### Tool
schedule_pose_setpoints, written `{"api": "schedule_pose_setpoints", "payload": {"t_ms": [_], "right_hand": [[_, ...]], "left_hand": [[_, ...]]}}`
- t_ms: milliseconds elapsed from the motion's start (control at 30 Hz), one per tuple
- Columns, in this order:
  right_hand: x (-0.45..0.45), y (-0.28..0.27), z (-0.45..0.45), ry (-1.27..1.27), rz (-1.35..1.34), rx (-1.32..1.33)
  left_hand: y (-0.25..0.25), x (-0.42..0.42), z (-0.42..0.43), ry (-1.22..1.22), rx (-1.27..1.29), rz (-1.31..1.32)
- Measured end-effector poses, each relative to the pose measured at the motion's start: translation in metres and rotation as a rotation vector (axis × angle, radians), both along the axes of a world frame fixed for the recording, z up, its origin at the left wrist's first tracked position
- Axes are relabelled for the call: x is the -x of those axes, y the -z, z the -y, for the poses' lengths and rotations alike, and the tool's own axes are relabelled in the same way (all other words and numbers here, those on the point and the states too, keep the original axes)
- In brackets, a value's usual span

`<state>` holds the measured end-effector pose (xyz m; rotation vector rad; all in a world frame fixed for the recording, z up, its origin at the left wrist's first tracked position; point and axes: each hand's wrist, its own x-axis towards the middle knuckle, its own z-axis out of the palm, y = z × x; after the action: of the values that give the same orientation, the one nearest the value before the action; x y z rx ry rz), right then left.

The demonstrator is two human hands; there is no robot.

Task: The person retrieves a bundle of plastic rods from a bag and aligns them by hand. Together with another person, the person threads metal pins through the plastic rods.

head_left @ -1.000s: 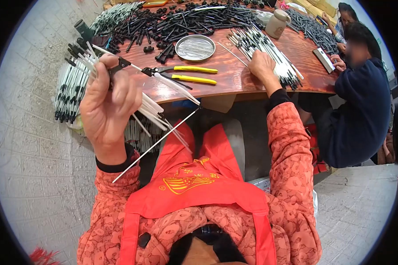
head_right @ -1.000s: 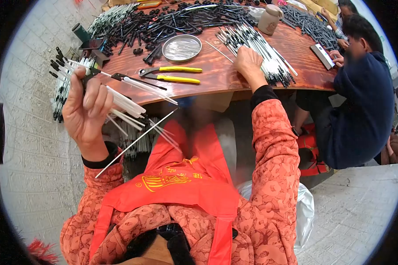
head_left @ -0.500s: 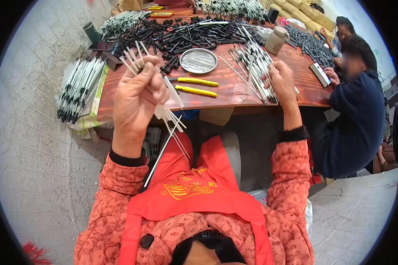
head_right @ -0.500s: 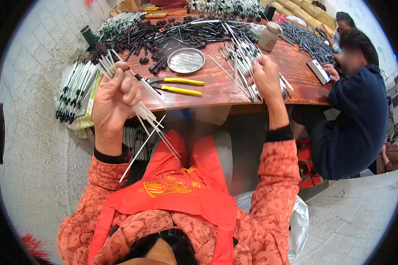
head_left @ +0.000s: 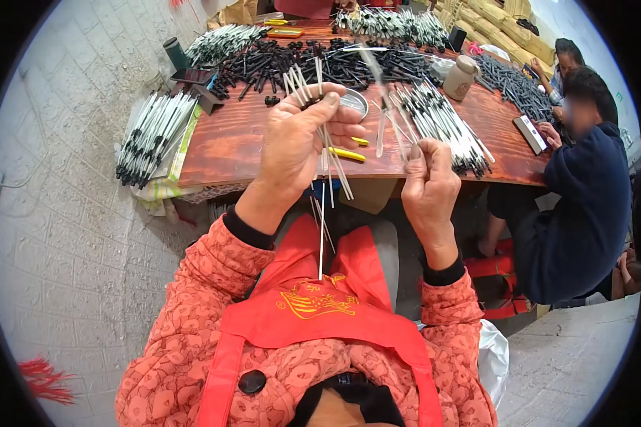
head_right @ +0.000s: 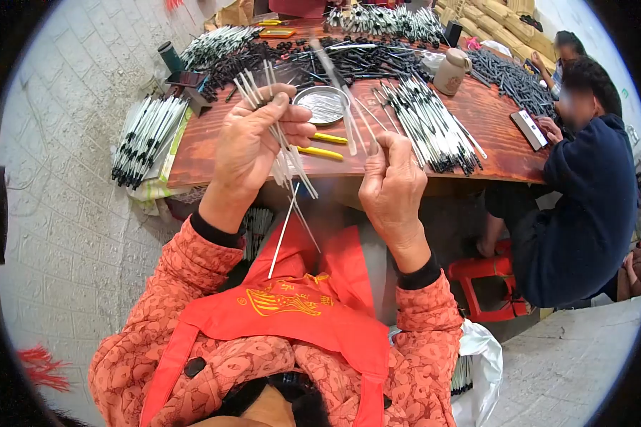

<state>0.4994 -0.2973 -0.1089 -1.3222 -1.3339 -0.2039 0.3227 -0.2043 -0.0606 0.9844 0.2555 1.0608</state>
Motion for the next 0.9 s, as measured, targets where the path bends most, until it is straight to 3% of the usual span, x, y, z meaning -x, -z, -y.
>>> {"api": "schedule_pose_setpoints", "payload": {"t_ms": [100, 200, 333, 567, 767, 900], "right_hand": [[-0.014, -0.013, -0.003, 0.226, 0.386, -0.122], [-0.015, -0.015, 0.006, -0.019, -0.102, 0.060], [-0.009, -0.011, 0.008, -0.179, -0.346, 0.135], [0.021, -0.006, 0.016, -0.332, -0.422, 0.104], [0.017, -0.003, 0.010, -0.365, -0.201, -0.022], [0.020, -0.002, 0.011, -0.475, -0.201, 0.066]], "left_hand": [[-0.001, 0.000, 0.001, 0.017, 0.020, 0.002], [0.000, 0.001, 0.001, 0.029, 0.030, 0.015], [-0.001, -0.001, 0.001, 0.018, 0.038, -0.001], [-0.004, -0.009, 0.003, -0.033, -0.014, -0.034], [-0.008, -0.013, 0.005, -0.057, 0.011, -0.017], [-0.008, -0.015, 0.009, -0.062, 0.004, -0.019]]}}
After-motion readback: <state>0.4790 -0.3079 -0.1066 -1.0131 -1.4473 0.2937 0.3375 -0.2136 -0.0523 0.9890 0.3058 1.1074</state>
